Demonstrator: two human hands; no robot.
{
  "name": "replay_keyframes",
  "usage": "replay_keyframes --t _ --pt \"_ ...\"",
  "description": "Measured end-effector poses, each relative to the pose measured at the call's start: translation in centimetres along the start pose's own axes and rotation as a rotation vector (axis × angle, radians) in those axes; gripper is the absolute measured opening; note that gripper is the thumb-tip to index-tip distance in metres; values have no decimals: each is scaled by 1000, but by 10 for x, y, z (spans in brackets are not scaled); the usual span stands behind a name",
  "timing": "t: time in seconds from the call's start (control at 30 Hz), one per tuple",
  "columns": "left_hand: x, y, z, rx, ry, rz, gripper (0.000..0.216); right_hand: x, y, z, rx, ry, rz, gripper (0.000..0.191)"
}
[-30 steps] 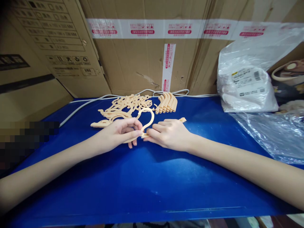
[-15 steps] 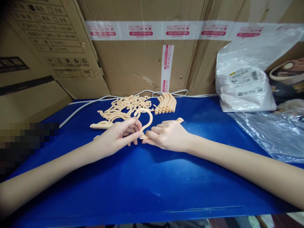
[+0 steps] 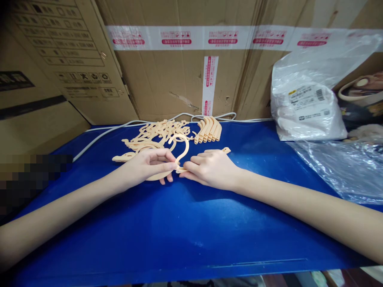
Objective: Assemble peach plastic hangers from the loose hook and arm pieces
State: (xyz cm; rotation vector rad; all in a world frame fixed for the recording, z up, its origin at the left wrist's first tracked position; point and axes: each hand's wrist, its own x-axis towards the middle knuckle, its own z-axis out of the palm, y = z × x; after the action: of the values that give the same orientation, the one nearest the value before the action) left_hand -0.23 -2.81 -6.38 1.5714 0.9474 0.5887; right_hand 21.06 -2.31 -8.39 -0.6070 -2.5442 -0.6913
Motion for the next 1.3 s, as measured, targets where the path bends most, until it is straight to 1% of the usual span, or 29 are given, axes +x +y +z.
replay_keyframes --t 0.2,0.37,0.53,0.87,1.03,1.17,1.3 --pt "1 1 -2 28 -51 -29 30 -1 -1 -1 -25 22 -2 44" --pt "1 1 -4 26 -92 -53 29 -1 -2 -1 -79 53 -36 42" --pt "1 -1 -6 2 -102 -78 21 0 -2 -1 -96 68 -53 41" --pt "1 0 -8 -12 -109 -113 20 0 -1 0 -60 42 -38 41" --pt "2 -3 -7 -13 -127 -92 20 1 -1 -1 -41 44 -26 40" --pt "2 -5 -6 11 -133 -35 26 1 -1 -1 -24 33 -22 39" --pt "2 -4 -5 31 -128 -19 29 1 -2 -1 -7 22 -17 39"
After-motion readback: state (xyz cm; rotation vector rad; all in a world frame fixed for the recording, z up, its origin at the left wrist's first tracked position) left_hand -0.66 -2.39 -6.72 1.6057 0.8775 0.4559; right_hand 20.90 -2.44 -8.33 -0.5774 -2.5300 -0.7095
